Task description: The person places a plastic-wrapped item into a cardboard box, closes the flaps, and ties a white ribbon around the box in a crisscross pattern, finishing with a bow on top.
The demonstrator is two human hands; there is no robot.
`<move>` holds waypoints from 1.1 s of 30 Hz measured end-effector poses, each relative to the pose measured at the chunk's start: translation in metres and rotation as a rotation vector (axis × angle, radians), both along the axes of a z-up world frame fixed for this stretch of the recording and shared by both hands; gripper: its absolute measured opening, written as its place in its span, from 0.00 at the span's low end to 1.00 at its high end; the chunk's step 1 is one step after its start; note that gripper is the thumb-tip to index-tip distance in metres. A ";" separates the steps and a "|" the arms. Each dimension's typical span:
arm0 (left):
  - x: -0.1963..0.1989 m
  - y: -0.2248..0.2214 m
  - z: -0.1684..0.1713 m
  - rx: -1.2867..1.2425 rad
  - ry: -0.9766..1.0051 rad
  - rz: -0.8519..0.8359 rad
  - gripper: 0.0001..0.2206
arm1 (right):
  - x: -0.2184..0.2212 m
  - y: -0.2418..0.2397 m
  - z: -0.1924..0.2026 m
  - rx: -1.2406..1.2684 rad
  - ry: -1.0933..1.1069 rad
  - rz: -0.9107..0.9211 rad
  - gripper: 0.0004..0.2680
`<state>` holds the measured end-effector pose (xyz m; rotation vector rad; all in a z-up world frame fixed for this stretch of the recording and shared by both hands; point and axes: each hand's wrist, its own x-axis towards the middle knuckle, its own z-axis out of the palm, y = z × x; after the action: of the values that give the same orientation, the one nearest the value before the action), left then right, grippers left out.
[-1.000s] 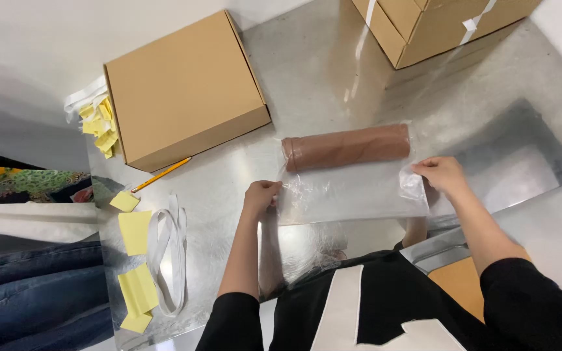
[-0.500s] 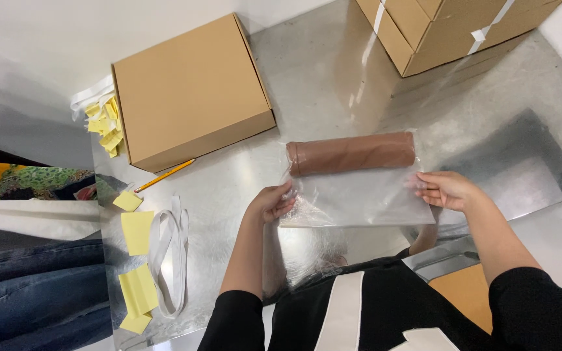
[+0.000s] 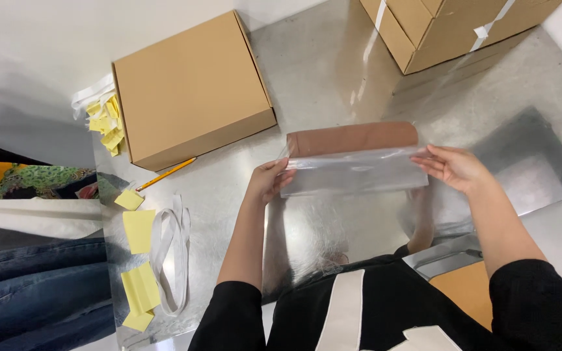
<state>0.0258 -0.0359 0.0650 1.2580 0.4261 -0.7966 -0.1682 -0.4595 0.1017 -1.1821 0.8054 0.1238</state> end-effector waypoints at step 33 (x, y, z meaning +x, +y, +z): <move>-0.068 0.067 -0.054 0.193 -0.329 -0.282 0.08 | -0.061 0.015 -0.078 -0.265 0.001 0.010 0.14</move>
<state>-0.0417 0.0313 0.0105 1.6219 0.0594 -0.7778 -0.2296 -0.4442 0.0241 -1.4355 0.8347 0.0255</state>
